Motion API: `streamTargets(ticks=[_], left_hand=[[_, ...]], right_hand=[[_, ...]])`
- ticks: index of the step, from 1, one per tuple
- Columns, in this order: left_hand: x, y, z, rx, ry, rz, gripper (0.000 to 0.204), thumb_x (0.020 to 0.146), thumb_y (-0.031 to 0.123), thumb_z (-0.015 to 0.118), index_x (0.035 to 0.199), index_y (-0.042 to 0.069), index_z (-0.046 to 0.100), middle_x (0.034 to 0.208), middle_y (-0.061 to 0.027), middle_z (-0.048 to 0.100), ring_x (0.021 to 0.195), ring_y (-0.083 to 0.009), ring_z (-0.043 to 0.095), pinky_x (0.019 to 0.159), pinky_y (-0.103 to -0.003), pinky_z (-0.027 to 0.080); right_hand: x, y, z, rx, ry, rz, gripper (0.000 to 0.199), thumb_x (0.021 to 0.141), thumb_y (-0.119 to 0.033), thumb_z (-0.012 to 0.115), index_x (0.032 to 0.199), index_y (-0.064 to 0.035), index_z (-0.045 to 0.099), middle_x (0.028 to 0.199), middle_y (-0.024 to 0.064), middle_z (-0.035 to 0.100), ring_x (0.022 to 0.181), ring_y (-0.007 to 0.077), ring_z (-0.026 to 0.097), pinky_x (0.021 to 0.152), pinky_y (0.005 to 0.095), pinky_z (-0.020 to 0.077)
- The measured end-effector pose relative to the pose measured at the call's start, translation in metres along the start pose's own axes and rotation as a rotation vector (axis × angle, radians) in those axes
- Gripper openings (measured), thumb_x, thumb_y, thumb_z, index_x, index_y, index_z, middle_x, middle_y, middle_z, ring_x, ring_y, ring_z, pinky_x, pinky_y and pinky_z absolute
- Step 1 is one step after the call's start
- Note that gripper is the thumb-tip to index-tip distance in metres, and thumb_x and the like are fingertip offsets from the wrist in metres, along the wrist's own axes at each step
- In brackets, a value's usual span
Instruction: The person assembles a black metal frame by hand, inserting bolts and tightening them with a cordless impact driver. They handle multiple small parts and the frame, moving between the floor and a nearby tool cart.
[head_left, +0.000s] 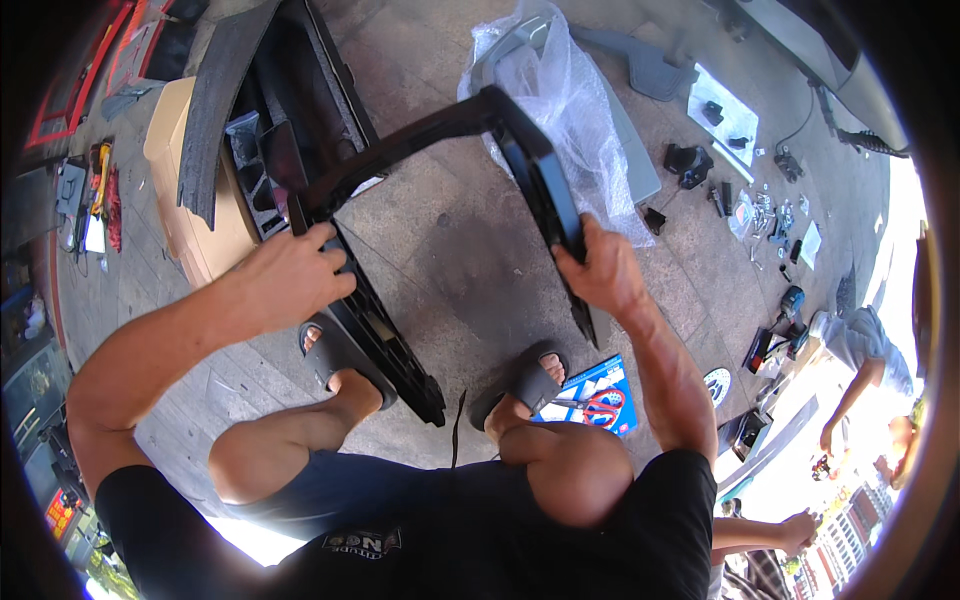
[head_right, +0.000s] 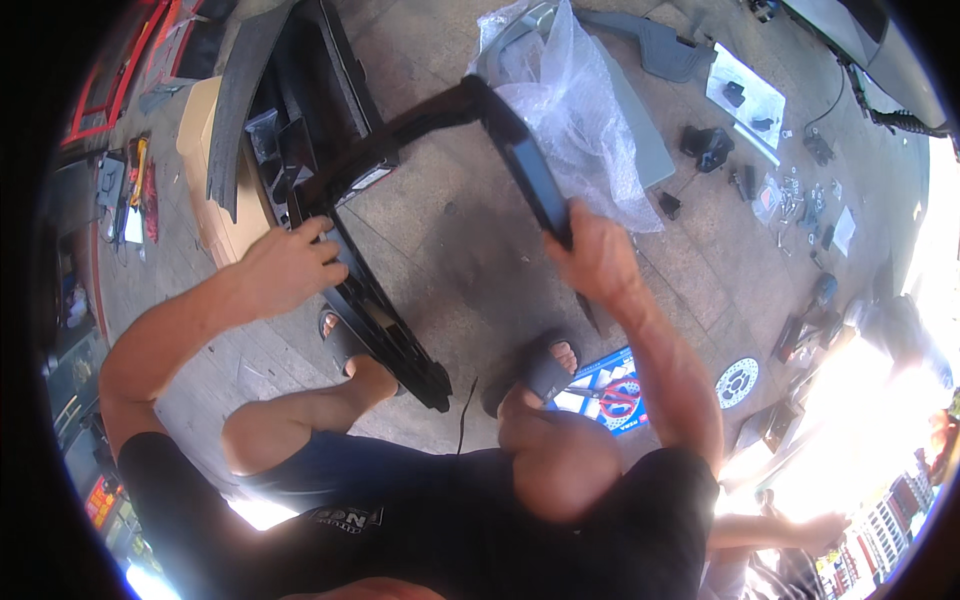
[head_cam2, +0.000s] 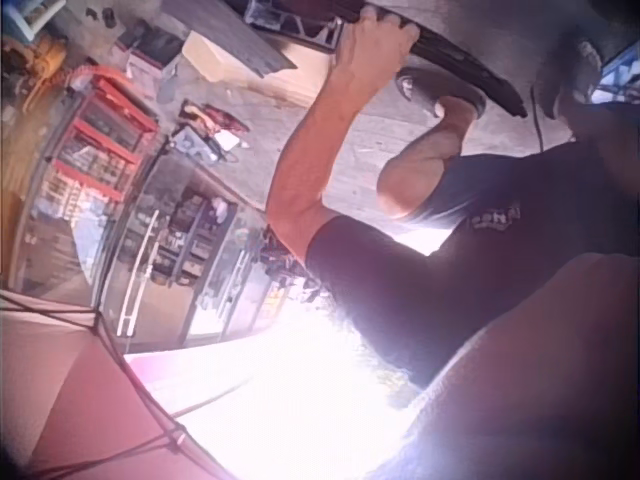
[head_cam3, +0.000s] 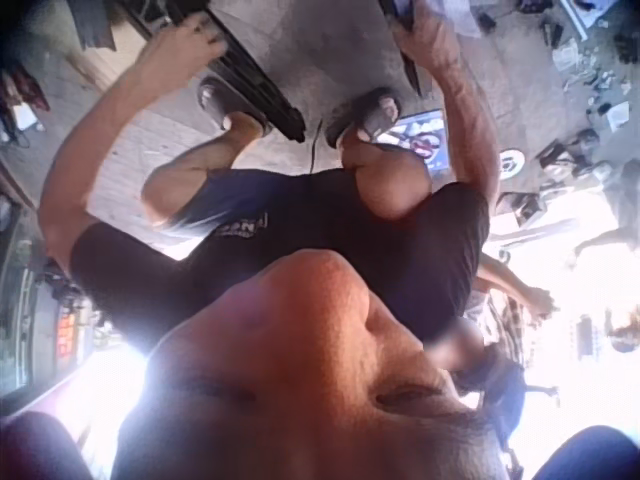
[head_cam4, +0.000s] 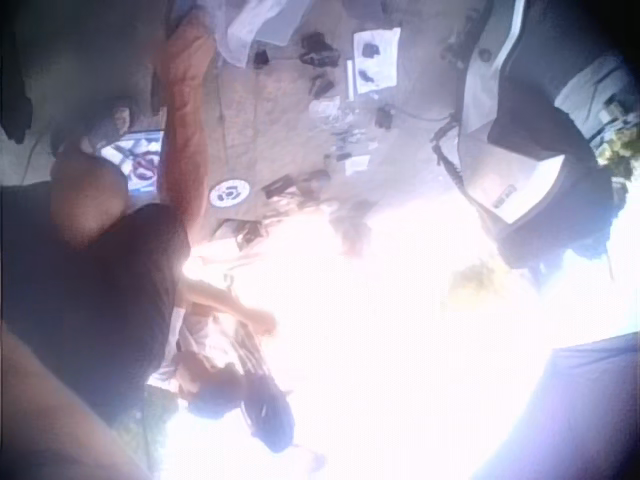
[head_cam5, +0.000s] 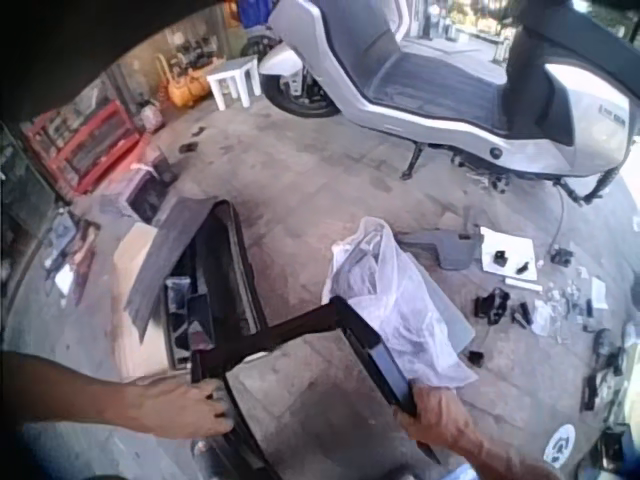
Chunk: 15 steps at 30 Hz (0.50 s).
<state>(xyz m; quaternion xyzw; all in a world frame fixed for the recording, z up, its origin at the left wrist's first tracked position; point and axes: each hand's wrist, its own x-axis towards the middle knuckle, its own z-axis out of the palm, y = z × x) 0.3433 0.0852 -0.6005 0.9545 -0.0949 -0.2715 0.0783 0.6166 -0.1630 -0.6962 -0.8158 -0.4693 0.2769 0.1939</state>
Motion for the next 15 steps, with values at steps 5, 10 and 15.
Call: streamTargets(ticks=[5, 10, 15], left_hand=[[0.016, 0.008, 0.089, -0.179, 0.01, 0.051, 0.019, 0.075, 0.009, 0.058, 0.094, 0.011, 0.063, 0.098, -0.0098, 0.061, 0.109, -0.0357, 0.053, 0.073, -0.046, 0.053], [0.053, 0.019, 0.125, -0.2, 0.003, 0.135, 0.022, 0.075, 0.006, 0.058, 0.096, 0.011, 0.063, 0.1, -0.0111, 0.062, 0.108, -0.0358, 0.055, 0.077, -0.046, 0.054], [0.067, 0.032, 0.128, -0.205, -0.084, 0.105, 0.029, 0.07, 0.002, 0.06, 0.097, 0.011, 0.065, 0.1, -0.0092, 0.063, 0.109, -0.0351, 0.055, 0.079, -0.043, 0.053]], right_hand=[[-0.021, 0.014, 0.052, -0.054, -0.084, 0.053, 0.028, 0.077, -0.024, 0.064, 0.088, -0.0045, 0.048, 0.068, 0.0205, 0.06, 0.069, 0.0424, 0.061, 0.062, 0.0524, 0.0476], [-0.036, 0.039, 0.065, -0.095, -0.123, 0.136, 0.03, 0.078, -0.027, 0.063, 0.09, -0.003, 0.052, 0.072, 0.0212, 0.062, 0.072, 0.0423, 0.061, 0.065, 0.0513, 0.0488], [-0.039, 0.057, 0.075, -0.086, -0.157, 0.144, 0.031, 0.077, -0.028, 0.063, 0.092, -0.0028, 0.052, 0.075, 0.0209, 0.063, 0.075, 0.0411, 0.063, 0.066, 0.0501, 0.05]])
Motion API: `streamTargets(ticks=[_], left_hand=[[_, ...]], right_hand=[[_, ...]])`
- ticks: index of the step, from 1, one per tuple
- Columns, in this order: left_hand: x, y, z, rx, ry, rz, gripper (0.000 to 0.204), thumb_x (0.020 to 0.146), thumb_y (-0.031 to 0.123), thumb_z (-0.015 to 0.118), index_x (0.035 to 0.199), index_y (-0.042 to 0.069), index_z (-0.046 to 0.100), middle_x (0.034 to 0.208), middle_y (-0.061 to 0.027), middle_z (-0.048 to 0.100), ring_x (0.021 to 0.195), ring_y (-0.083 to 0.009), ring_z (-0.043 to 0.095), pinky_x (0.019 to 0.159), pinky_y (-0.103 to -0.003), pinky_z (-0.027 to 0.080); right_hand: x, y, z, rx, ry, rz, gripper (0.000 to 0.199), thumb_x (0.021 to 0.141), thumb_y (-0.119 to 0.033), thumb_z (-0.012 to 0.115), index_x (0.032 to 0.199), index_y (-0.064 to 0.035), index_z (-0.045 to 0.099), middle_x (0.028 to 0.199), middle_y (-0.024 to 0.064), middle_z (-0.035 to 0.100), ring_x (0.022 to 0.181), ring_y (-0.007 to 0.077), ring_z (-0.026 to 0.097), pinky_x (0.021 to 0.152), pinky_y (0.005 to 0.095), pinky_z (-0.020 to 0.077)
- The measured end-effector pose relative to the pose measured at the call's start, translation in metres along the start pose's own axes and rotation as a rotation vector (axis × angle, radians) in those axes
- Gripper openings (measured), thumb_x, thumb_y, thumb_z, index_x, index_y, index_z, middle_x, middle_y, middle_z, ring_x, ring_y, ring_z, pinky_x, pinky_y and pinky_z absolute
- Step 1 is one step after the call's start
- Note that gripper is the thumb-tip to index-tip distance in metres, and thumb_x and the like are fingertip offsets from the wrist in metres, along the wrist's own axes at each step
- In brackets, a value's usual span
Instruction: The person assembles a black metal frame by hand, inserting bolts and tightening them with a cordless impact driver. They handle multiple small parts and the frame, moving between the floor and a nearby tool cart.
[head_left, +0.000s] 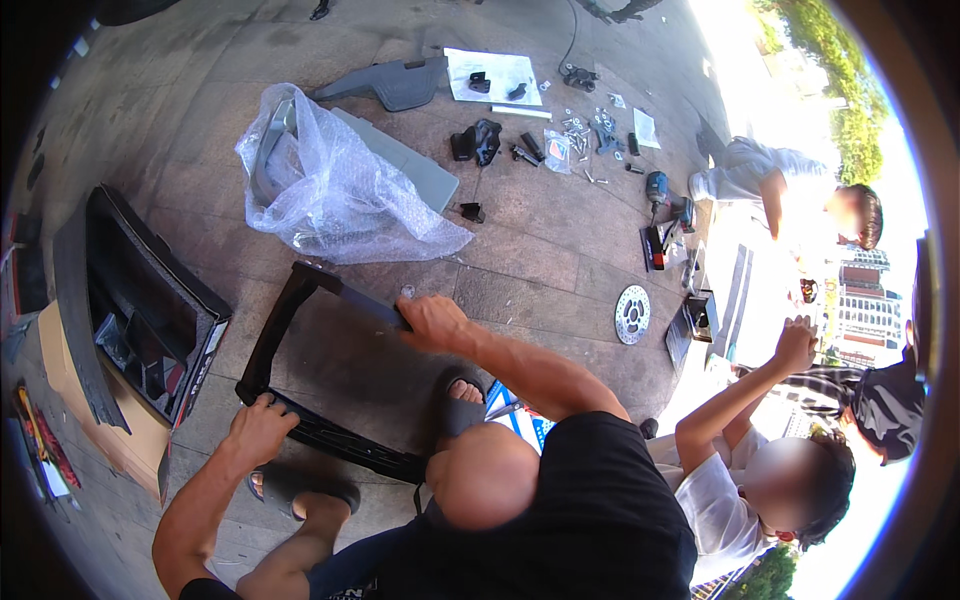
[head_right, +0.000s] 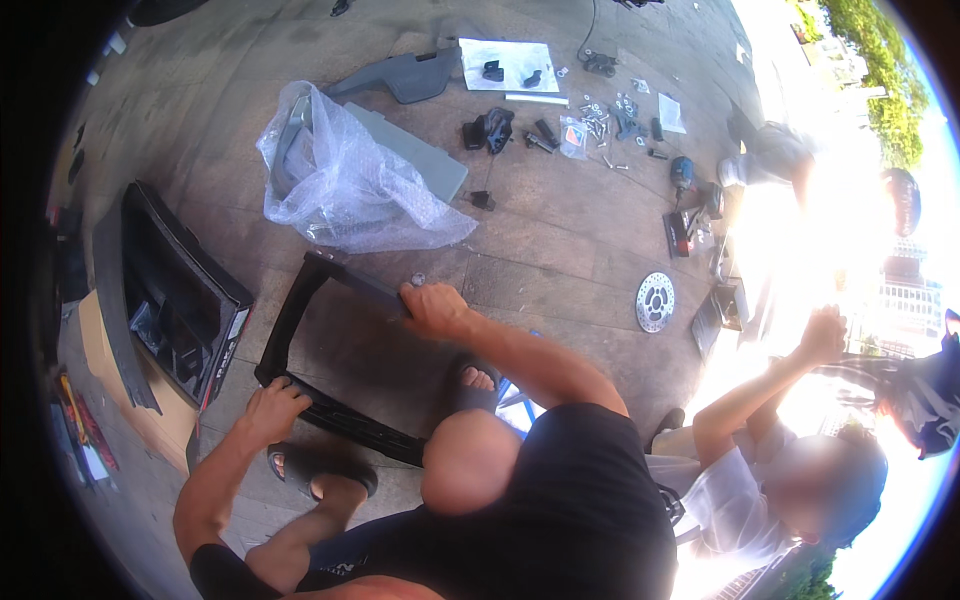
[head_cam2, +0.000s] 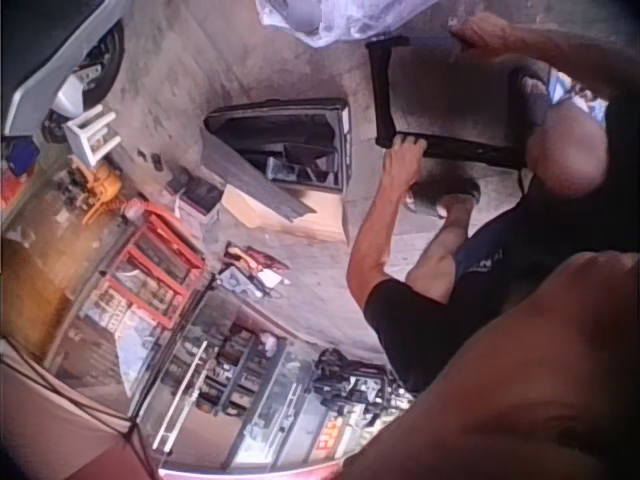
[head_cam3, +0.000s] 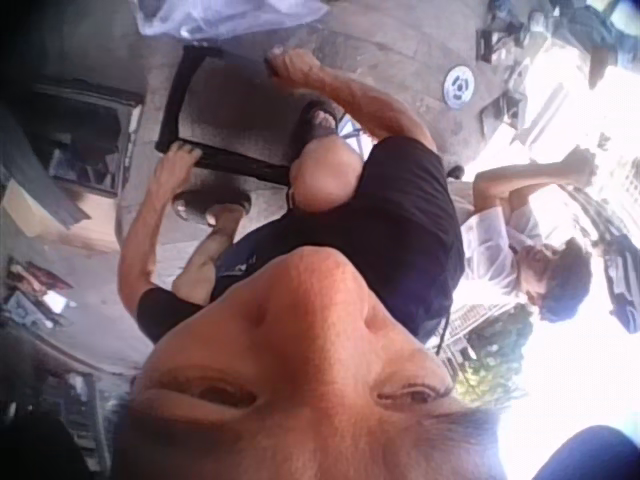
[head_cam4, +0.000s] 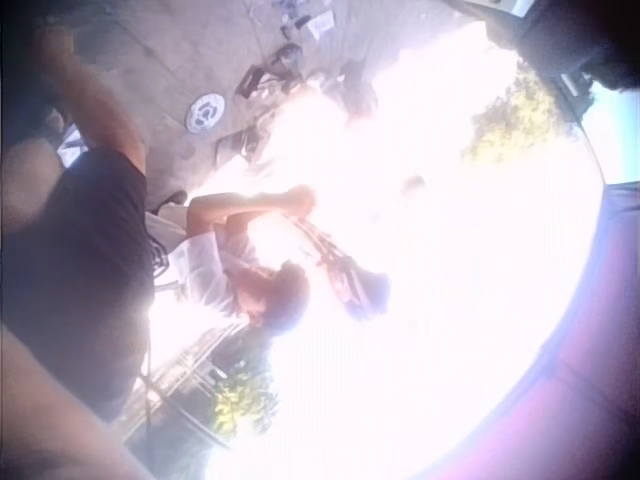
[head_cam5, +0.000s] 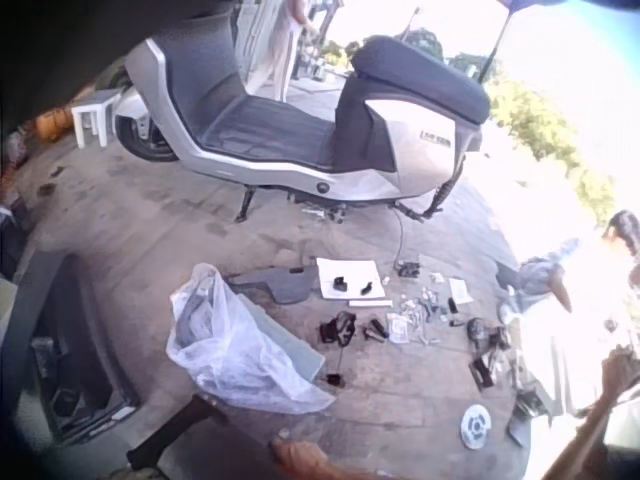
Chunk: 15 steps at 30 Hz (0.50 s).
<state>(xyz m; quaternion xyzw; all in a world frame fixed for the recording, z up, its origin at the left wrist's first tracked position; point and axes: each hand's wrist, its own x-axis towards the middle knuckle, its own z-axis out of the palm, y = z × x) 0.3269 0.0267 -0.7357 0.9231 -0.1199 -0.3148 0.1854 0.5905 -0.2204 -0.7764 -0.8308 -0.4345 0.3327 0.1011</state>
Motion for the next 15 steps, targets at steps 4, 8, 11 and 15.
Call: streamTargets(ticks=[4, 8, 11, 15], left_hand=[[0.009, -0.005, 0.0, 0.009, -0.04, -0.044, 0.031, 0.07, 0.0, 0.058, 0.098, 0.01, 0.065, 0.103, -0.01, 0.063, 0.109, -0.0361, 0.055, 0.081, -0.044, 0.053], [0.013, -0.012, 0.009, -0.023, -0.063, -0.031, 0.033, 0.071, 0.0, 0.057, 0.101, 0.01, 0.065, 0.104, -0.0095, 0.063, 0.112, -0.0352, 0.054, 0.085, -0.043, 0.051], [0.013, -0.017, 0.02, -0.03, -0.041, -0.037, 0.034, 0.071, -0.001, 0.056, 0.102, 0.01, 0.064, 0.105, -0.0094, 0.063, 0.114, -0.0352, 0.052, 0.087, -0.043, 0.051], [0.013, -0.02, 0.026, -0.096, -0.021, -0.042, 0.034, 0.071, 0.001, 0.058, 0.103, 0.01, 0.064, 0.109, -0.0091, 0.062, 0.117, -0.035, 0.049, 0.088, -0.042, 0.05]], right_hand=[[0.005, 0.002, 0.005, 0.02, -0.015, 0.012, 0.033, 0.078, -0.03, 0.064, 0.095, -0.0028, 0.054, 0.08, 0.021, 0.065, 0.078, 0.0407, 0.064, 0.069, 0.0498, 0.0506], [0.007, 0.001, 0.006, 0.039, -0.048, 0.033, 0.036, 0.077, -0.03, 0.066, 0.097, -0.0025, 0.055, 0.081, 0.0197, 0.066, 0.08, 0.04, 0.064, 0.07, 0.0483, 0.0514], [0.009, 0.002, 0.007, 0.04, -0.022, 0.033, 0.039, 0.076, -0.033, 0.067, 0.097, -0.0028, 0.055, 0.081, 0.0189, 0.066, 0.08, 0.0393, 0.065, 0.069, 0.0475, 0.0517], [0.009, 0.001, 0.009, 0.059, -0.038, 0.065, 0.043, 0.075, -0.037, 0.069, 0.098, -0.0033, 0.054, 0.083, 0.0184, 0.066, 0.08, 0.0386, 0.065, 0.07, 0.0474, 0.0516]])
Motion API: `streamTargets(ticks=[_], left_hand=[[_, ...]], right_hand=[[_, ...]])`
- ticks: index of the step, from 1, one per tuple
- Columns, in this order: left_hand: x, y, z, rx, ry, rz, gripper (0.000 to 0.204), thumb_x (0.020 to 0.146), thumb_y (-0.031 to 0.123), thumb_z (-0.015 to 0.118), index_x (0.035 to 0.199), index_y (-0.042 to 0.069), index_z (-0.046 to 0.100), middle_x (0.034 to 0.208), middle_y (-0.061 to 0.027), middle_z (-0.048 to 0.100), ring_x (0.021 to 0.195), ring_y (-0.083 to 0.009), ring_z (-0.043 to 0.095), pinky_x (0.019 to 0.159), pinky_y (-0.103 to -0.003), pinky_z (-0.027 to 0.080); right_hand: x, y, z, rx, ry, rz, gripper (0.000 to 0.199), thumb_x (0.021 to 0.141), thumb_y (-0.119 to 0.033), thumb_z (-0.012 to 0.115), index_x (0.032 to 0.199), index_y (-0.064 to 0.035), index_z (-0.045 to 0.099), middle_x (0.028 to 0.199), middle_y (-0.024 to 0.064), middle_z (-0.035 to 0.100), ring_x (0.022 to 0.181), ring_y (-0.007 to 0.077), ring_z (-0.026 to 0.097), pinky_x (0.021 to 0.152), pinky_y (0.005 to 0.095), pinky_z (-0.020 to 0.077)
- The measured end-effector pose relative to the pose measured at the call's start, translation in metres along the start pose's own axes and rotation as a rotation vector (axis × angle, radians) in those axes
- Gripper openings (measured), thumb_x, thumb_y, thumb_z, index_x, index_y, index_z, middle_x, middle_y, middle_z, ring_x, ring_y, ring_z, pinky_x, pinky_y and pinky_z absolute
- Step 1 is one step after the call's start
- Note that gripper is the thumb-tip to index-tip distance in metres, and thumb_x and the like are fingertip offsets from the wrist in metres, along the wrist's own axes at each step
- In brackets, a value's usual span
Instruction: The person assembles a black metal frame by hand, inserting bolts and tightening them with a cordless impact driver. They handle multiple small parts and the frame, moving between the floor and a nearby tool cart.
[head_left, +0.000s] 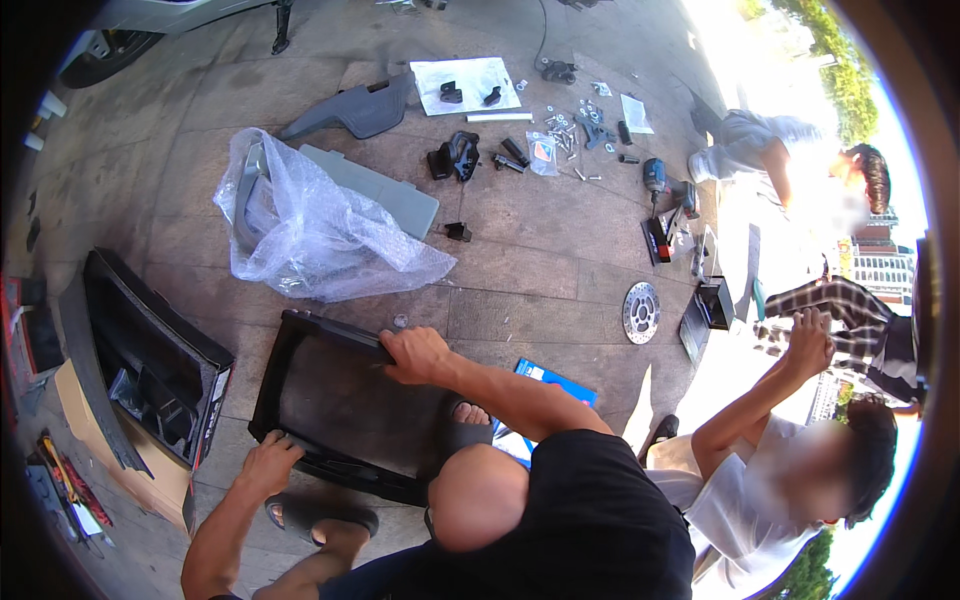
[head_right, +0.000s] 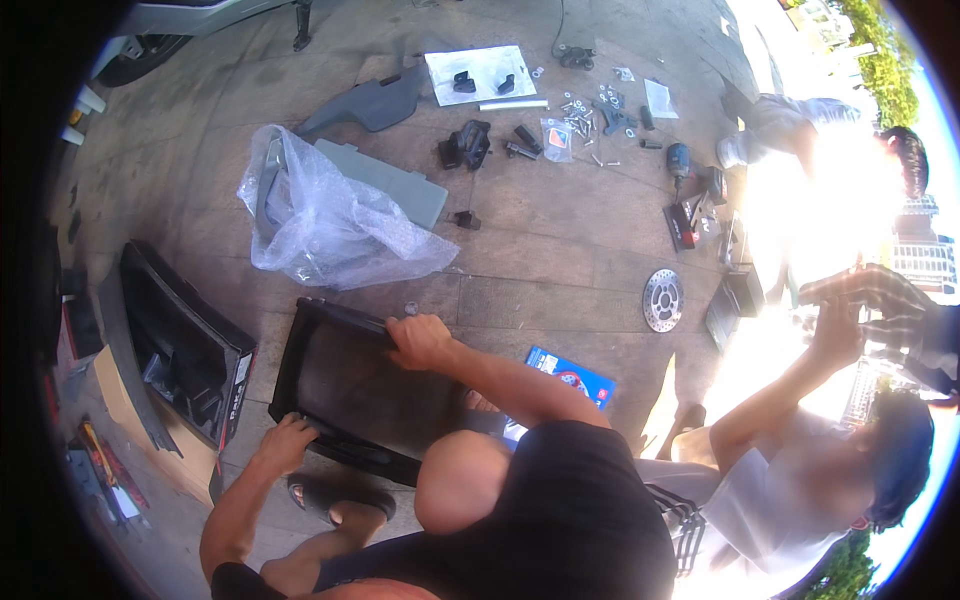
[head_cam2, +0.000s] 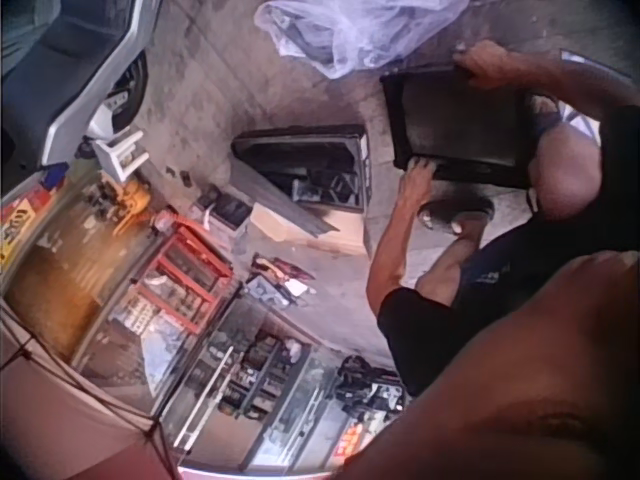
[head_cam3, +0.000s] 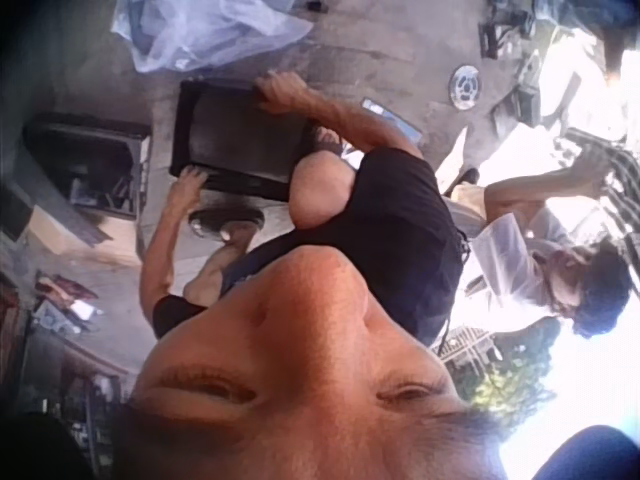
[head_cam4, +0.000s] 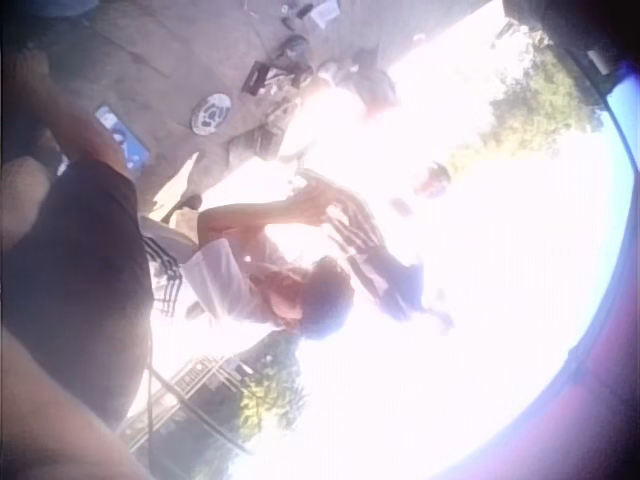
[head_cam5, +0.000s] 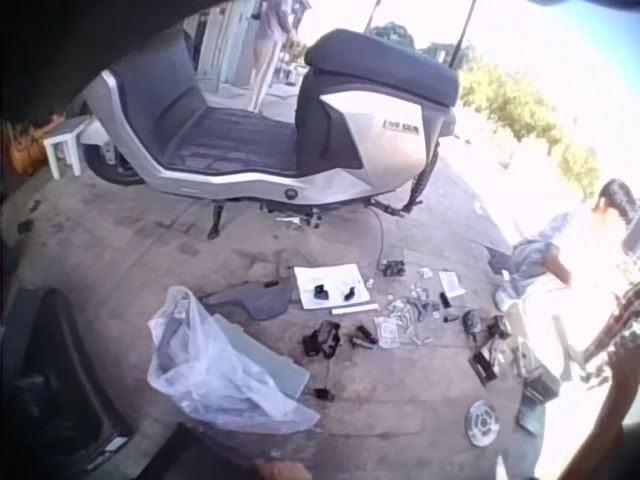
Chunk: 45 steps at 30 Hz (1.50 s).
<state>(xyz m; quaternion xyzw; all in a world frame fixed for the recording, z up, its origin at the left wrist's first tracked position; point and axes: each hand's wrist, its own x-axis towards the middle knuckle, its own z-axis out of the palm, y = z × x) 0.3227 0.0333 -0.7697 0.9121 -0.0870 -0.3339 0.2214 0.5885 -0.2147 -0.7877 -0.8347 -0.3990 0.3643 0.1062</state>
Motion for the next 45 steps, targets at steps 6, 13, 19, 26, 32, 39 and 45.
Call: streamTargets(ticks=[6, 13, 19, 26, 32, 39, 45], left_hand=[[-0.007, 0.013, -0.029, -0.045, 0.039, 0.01, 0.052, 0.067, 0.01, 0.068, 0.118, 0.011, 0.056, 0.122, -0.0125, 0.055, 0.121, -0.035, 0.046, 0.093, -0.043, 0.047], [-0.029, 0.02, -0.113, -0.381, 0.252, -0.164, 0.058, 0.069, 0.01, 0.072, 0.123, 0.006, 0.053, 0.123, -0.0166, 0.055, 0.114, -0.0366, 0.052, 0.094, -0.041, 0.045], [-0.105, 0.083, -0.182, -0.756, 0.3, -0.288, 0.047, 0.075, 0.008, 0.071, 0.119, -0.001, 0.055, 0.116, -0.0186, 0.059, 0.099, -0.0309, 0.061, 0.079, -0.035, 0.05], [-0.205, 0.211, -0.194, -1.623, 0.396, -0.419, 0.04, 0.087, 0.005, 0.063, 0.125, -0.002, 0.049, 0.115, -0.0099, 0.059, 0.108, -0.0167, 0.057, 0.09, -0.029, 0.047], [-0.343, 0.275, -0.166, -1.403, 0.669, -0.687, 0.03, 0.087, 0.014, 0.065, 0.112, 0.0, 0.057, 0.098, -0.0103, 0.066, 0.093, -0.0185, 0.064, 0.08, -0.03, 0.05], [-0.465, 0.239, -0.085, -1.642, 1.039, -0.875, 0.026, 0.084, 0.011, 0.064, 0.107, 0.0, 0.06, 0.094, -0.0087, 0.066, 0.081, -0.0164, 0.064, 0.072, -0.03, 0.051], [-0.593, 0.162, 0.013, -2.26, 0.901, -1.326, 0.029, 0.083, 0.02, 0.065, 0.109, 0.009, 0.062, 0.087, -0.0048, 0.064, 0.071, -0.0152, 0.061, 0.061, -0.033, 0.052]], right_hand=[[-0.013, -0.001, -0.003, 0.086, 0.205, -0.05, 0.056, 0.075, -0.041, 0.07, 0.113, -0.0035, 0.052, 0.103, 0.0181, 0.059, 0.095, 0.0374, 0.059, 0.078, 0.0454, 0.05], [-0.041, -0.032, -0.054, 0.256, 0.328, -0.009, 0.057, 0.078, -0.035, 0.069, 0.121, -0.0035, 0.05, 0.109, 0.018, 0.055, 0.1, 0.0374, 0.057, 0.08, 0.0443, 0.0495], [-0.118, -0.136, -0.152, 0.507, 0.375, -0.097, 0.05, 0.078, -0.025, 0.069, 0.119, -0.0011, 0.051, 0.11, 0.0196, 0.055, 0.096, 0.0387, 0.059, 0.08, 0.0422, 0.0498], [-0.257, -0.297, -0.13, 1.008, 0.292, -0.03, 0.035, 0.081, -0.004, 0.064, 0.114, -0.0003, 0.052, 0.103, 0.0134, 0.056, 0.08, 0.0203, 0.064, 0.072, 0.0291, 0.0513], [-0.355, -0.339, -0.07, 0.741, -0.16, 0.189, 0.03, 0.083, -0.011, 0.065, 0.111, -0.0027, 0.058, 0.094, 0.0131, 0.058, 0.064, 0.0193, 0.061, 0.06, 0.0305, 0.0499], [-0.303, -0.373, -0.049, 0.397, 0.215, -0.128, 0.017, 0.085, -0.009, 0.057, 0.102, -0.0039, 0.058, 0.081, 0.0113, 0.062, 0.065, 0.0204, 0.064, 0.057, 0.0292, 0.051], [-0.229, -0.513, -0.049, 0.641, 0.068, 0.226, 0.019, 0.087, -0.014, 0.057, 0.102, -0.0039, 0.059, 0.083, 0.0076, 0.061, 0.069, 0.0189, 0.061, 0.058, 0.0294, 0.047]])
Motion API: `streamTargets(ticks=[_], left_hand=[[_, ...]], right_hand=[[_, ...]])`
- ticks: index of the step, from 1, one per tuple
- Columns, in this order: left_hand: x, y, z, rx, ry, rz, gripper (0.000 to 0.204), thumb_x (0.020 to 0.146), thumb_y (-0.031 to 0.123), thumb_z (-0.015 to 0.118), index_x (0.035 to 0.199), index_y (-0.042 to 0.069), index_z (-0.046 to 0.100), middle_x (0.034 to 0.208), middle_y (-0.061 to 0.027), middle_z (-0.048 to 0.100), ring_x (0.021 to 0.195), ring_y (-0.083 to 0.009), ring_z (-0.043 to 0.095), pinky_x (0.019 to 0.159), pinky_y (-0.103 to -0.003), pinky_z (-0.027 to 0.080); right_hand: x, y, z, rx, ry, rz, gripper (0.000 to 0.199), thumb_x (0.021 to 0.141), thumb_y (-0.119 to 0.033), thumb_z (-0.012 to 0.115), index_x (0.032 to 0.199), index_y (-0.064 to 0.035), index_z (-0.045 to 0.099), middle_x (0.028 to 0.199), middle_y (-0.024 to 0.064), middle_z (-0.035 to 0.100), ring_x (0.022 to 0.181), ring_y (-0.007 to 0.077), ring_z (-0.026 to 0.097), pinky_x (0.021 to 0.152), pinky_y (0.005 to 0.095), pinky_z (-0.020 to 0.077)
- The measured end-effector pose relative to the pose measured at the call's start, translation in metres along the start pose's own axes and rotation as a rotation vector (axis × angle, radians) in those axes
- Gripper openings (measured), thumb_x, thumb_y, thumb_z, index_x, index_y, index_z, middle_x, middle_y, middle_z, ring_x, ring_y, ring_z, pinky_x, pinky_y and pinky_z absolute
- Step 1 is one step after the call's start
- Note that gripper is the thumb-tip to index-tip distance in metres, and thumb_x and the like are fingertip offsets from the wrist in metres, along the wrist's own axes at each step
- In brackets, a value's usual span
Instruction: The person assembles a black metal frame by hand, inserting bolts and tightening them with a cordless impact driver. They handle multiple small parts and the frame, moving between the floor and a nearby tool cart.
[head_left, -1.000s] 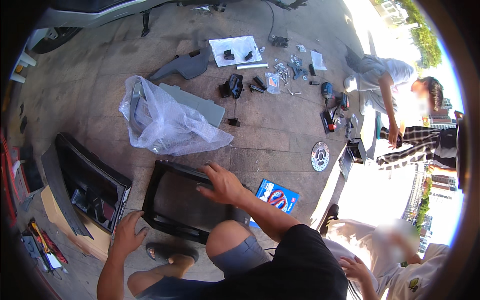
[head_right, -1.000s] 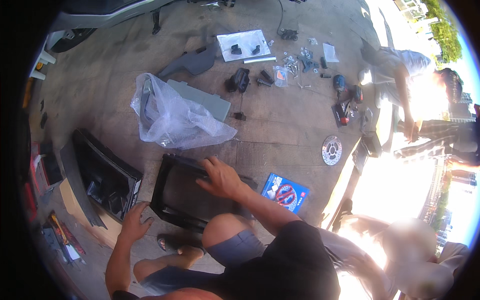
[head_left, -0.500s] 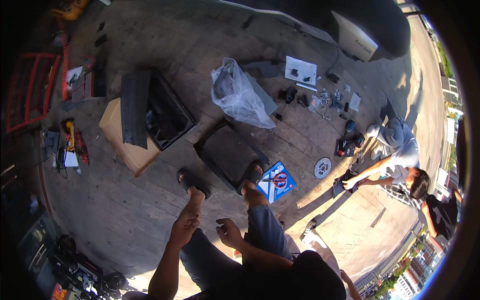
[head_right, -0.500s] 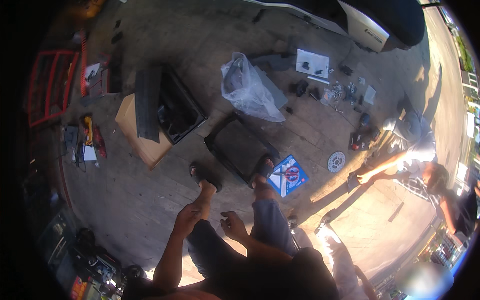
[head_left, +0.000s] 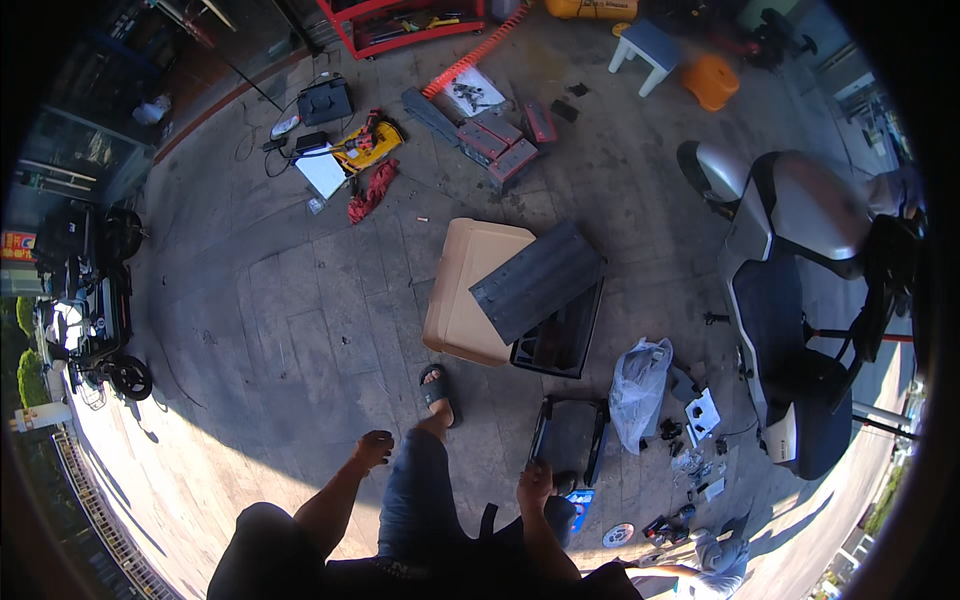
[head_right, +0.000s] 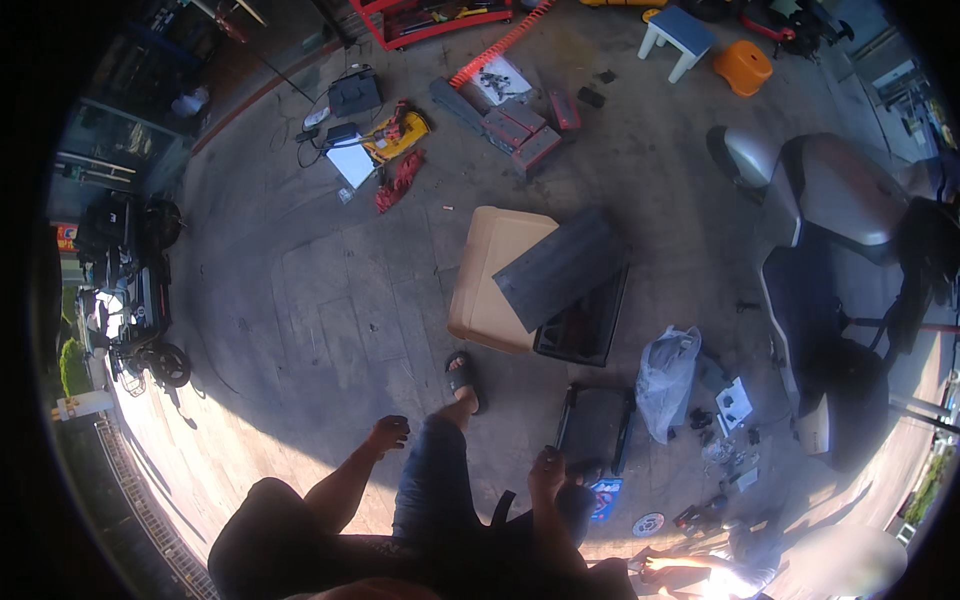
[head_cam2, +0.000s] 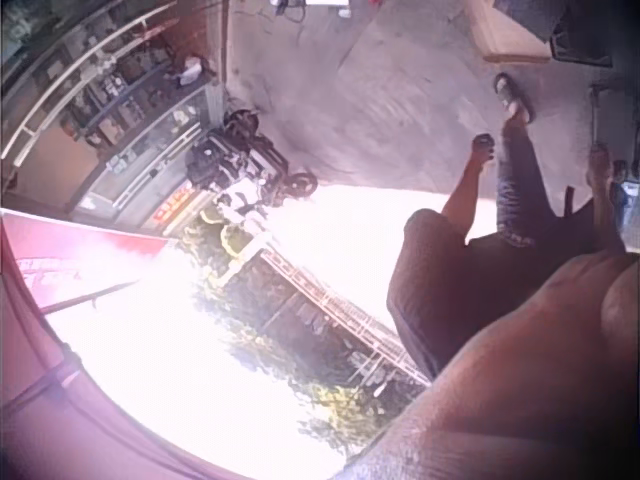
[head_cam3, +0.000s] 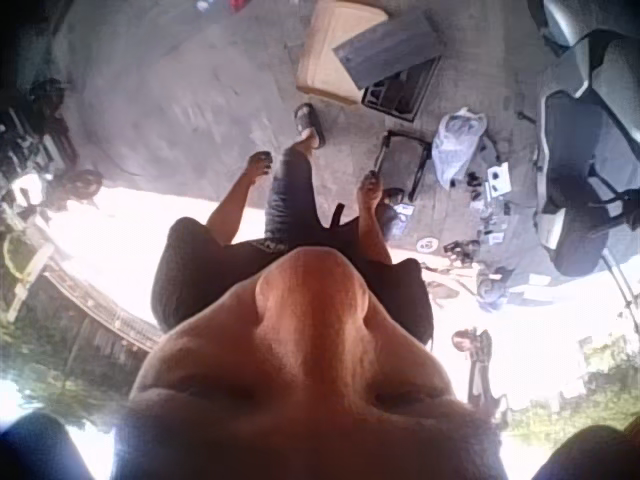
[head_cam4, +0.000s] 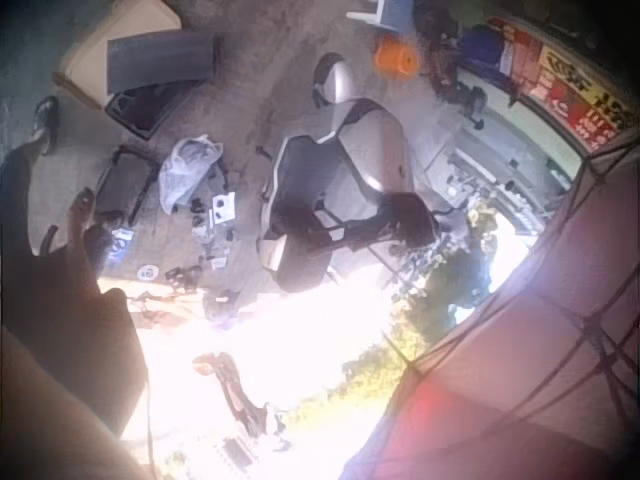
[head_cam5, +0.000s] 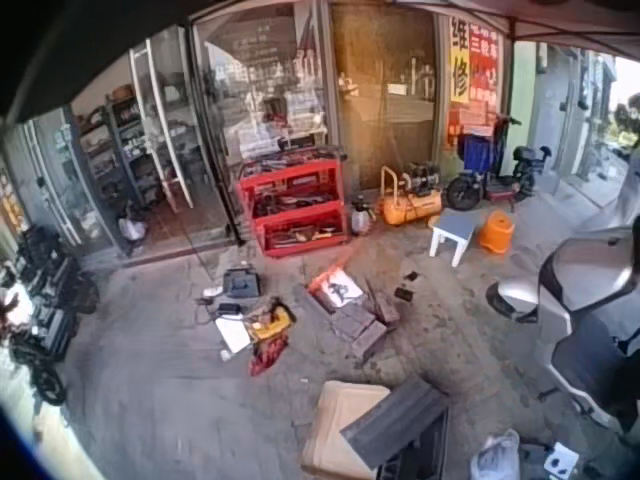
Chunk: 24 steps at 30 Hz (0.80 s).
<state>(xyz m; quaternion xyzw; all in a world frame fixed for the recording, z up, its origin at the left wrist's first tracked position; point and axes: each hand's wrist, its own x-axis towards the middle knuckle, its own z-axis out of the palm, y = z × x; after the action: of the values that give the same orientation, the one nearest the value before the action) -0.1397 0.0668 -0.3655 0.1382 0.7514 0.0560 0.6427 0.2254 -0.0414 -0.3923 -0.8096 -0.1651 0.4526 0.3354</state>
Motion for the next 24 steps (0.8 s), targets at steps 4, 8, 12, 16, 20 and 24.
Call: streamTargets(ticks=[4, 8, 12, 16, 20, 24], left_hand=[[0.001, 0.012, -0.125, -0.185, 0.212, -0.073, 0.022, 0.084, 0.021, 0.062, 0.104, 0.011, 0.062, 0.081, -0.0029, 0.062, 0.067, -0.0156, 0.059, 0.059, -0.034, 0.052], [-0.018, 0.048, -0.201, -0.238, 0.283, -0.104, 0.026, 0.083, 0.02, 0.061, 0.108, 0.014, 0.059, 0.083, -0.0037, 0.061, 0.072, -0.017, 0.06, 0.067, -0.036, 0.051], [-0.038, 0.11, -0.215, -0.313, 0.282, 0.013, 0.031, 0.083, 0.022, 0.06, 0.112, 0.011, 0.058, 0.086, -0.0043, 0.061, 0.074, -0.017, 0.059, 0.068, -0.035, 0.051], [-0.033, 0.182, -0.214, -0.268, 0.234, 0.045, 0.034, 0.085, 0.022, 0.06, 0.116, 0.009, 0.057, 0.091, -0.0063, 0.063, 0.078, -0.0189, 0.06, 0.069, -0.036, 0.051], [0.006, 0.253, -0.225, -0.338, 0.236, 0.073, 0.034, 0.086, 0.022, 0.059, 0.117, 0.009, 0.057, 0.094, -0.0078, 0.063, 0.08, -0.0204, 0.06, 0.071, -0.037, 0.051], [0.076, 0.356, -0.248, -0.394, 0.248, -0.047, 0.033, 0.084, 0.022, 0.061, 0.113, 0.008, 0.059, 0.093, -0.0093, 0.063, 0.077, -0.0229, 0.061, 0.07, -0.039, 0.053]], right_hand=[[0.05, -0.115, 0.072, 0.003, -0.01, -0.367, 0.02, 0.092, -0.02, 0.055, 0.104, -0.0044, 0.055, 0.076, 0.0012, 0.057, 0.063, 0.0092, 0.056, 0.053, 0.0231, 0.043], [0.078, -0.23, 0.113, 0.195, -0.054, -0.385, 0.025, 0.092, -0.025, 0.056, 0.108, -0.005, 0.055, 0.081, 0.0025, 0.058, 0.065, 0.0096, 0.057, 0.055, 0.0241, 0.0462], [0.104, -0.311, 0.131, 0.134, 0.014, -0.429, 0.023, 0.092, -0.02, 0.054, 0.108, -0.0038, 0.056, 0.084, 0.0045, 0.059, 0.065, 0.0103, 0.058, 0.055, 0.0231, 0.0467], [0.168, -0.367, 0.159, 0.322, 0.171, -0.194, 0.025, 0.092, -0.019, 0.054, 0.112, -0.0051, 0.055, 0.085, 0.0018, 0.058, 0.062, 0.0097, 0.055, 0.051, 0.0224, 0.0435], [0.251, -0.4, 0.204, 0.339, 0.233, -0.037, 0.03, 0.086, -0.025, 0.058, 0.105, -0.0026, 0.057, 0.077, 0.0084, 0.061, 0.064, 0.0147, 0.061, 0.05, 0.0256, 0.045], [0.355, -0.434, 0.292, -0.015, 0.519, 0.121, 0.036, 0.084, -0.029, 0.058, 0.101, 0.0024, 0.064, 0.092, 0.0181, 0.067, 0.077, 0.0306, 0.065, 0.066, 0.0403, 0.0509]])
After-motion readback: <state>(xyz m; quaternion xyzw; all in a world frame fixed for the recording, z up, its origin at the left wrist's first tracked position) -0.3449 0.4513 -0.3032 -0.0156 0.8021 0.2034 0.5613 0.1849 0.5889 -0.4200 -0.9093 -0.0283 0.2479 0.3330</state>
